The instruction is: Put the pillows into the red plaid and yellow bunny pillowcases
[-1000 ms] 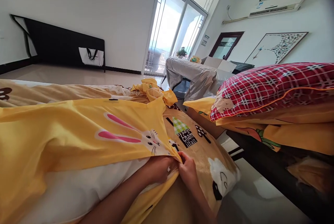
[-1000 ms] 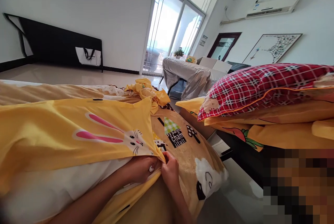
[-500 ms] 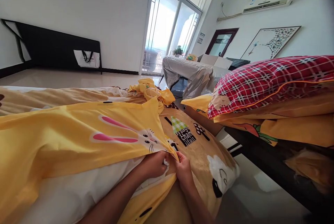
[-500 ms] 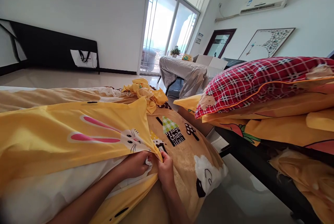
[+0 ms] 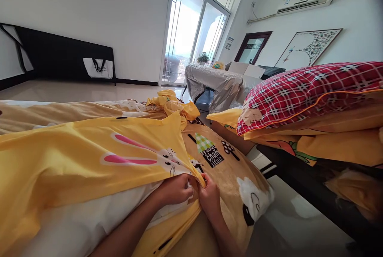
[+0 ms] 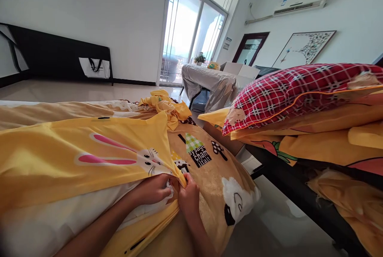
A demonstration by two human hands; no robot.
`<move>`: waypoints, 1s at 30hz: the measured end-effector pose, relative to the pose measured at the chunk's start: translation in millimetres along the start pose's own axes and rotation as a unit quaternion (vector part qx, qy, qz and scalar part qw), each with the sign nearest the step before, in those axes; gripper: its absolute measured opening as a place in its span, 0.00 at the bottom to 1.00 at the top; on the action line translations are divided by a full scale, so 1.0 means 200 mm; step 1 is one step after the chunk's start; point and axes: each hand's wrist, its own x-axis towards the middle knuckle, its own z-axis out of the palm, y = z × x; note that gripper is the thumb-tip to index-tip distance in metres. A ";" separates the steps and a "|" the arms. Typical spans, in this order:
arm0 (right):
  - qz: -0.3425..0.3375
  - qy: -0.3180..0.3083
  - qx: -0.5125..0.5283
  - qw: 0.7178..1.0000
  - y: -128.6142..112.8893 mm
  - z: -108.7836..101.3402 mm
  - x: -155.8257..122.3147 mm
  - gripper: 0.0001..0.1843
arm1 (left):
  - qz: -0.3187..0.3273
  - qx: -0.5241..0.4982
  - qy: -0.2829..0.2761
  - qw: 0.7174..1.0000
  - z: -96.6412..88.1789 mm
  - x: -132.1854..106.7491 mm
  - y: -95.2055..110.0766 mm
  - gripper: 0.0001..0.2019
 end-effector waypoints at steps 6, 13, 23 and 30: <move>-0.010 0.009 -0.014 1.000 0.00 0.00 0.00 0.09 | -0.004 -0.008 0.070 0.997 0.00 -0.01 0.03 0.16; -0.005 0.019 0.012 1.000 0.00 0.00 -0.01 0.07 | 0.013 0.036 0.025 0.999 0.02 -0.01 0.03 0.12; 0.016 0.005 0.127 0.992 0.00 0.03 0.00 0.04 | 0.075 -0.031 0.041 0.996 0.05 0.00 -0.01 0.12; 0.015 -0.003 0.197 0.980 -0.03 0.03 -0.01 0.07 | 0.047 -0.116 0.080 0.989 0.08 0.02 -0.03 0.09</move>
